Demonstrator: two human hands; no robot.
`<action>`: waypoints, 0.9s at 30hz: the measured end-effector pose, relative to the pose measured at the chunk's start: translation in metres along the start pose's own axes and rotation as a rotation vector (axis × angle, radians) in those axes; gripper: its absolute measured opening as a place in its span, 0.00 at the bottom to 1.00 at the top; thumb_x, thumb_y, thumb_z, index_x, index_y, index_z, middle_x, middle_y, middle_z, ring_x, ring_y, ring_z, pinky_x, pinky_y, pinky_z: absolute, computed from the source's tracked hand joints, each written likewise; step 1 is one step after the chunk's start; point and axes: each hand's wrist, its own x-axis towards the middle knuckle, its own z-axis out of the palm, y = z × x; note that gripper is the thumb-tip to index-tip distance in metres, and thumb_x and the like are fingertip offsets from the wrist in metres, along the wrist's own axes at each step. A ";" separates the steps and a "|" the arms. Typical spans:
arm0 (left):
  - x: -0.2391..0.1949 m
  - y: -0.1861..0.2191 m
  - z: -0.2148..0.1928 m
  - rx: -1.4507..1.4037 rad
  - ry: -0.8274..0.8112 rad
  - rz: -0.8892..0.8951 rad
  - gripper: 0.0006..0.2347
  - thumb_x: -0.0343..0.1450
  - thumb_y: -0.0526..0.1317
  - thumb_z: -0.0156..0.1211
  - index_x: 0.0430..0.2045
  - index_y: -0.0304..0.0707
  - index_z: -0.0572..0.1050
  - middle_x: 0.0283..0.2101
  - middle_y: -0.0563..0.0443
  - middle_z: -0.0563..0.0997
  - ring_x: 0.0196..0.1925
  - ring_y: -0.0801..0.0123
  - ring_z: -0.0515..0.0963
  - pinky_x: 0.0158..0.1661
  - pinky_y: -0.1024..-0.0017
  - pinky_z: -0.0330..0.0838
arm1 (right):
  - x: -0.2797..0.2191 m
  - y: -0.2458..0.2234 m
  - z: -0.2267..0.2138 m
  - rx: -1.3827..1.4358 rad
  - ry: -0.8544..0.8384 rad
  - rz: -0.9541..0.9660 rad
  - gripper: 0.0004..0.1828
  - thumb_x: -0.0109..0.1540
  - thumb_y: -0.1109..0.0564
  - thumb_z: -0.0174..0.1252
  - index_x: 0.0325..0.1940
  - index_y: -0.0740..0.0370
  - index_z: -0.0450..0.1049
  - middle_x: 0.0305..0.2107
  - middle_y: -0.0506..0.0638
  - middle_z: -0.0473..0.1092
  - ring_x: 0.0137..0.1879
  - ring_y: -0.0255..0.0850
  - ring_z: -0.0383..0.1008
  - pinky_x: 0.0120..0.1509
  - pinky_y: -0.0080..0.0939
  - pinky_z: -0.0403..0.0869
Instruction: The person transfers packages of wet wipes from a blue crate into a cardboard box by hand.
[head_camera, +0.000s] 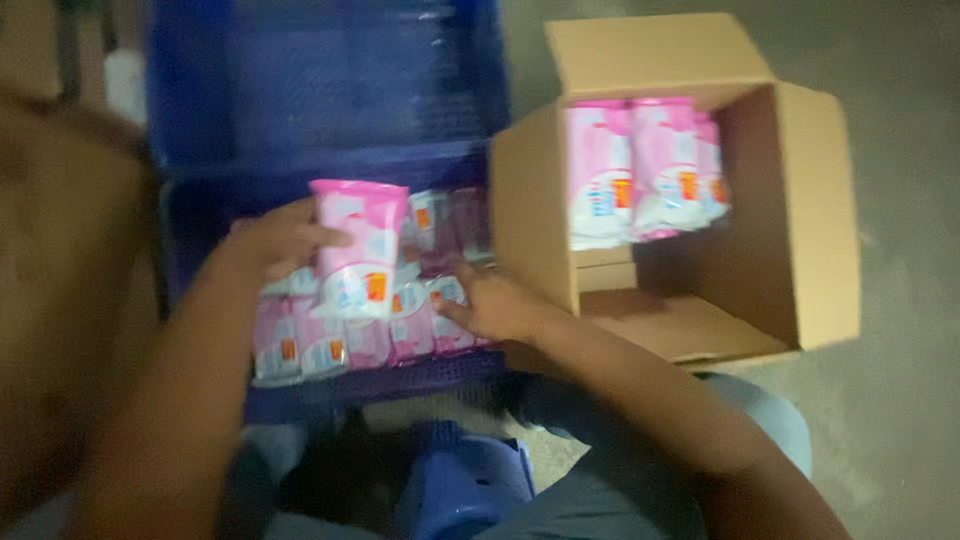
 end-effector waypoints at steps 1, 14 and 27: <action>-0.013 0.020 0.007 -0.015 0.011 0.014 0.30 0.61 0.31 0.74 0.61 0.38 0.75 0.50 0.43 0.84 0.46 0.51 0.87 0.43 0.49 0.85 | -0.006 -0.008 -0.012 0.158 0.014 -0.013 0.40 0.71 0.36 0.54 0.74 0.73 0.64 0.57 0.80 0.73 0.64 0.76 0.76 0.70 0.73 0.73; -0.026 0.186 0.294 -0.304 -0.104 0.338 0.19 0.70 0.28 0.74 0.54 0.34 0.77 0.43 0.42 0.85 0.43 0.53 0.87 0.43 0.50 0.84 | -0.140 0.000 -0.203 0.307 0.586 0.222 0.53 0.64 0.32 0.64 0.83 0.62 0.53 0.66 0.73 0.69 0.68 0.68 0.76 0.69 0.66 0.76; 0.031 0.146 0.352 0.937 0.292 0.394 0.32 0.66 0.54 0.78 0.66 0.49 0.76 0.62 0.42 0.80 0.69 0.46 0.78 0.66 0.48 0.73 | -0.213 0.183 -0.241 0.158 0.608 0.620 0.56 0.53 0.37 0.75 0.78 0.58 0.58 0.59 0.76 0.73 0.68 0.74 0.73 0.72 0.73 0.70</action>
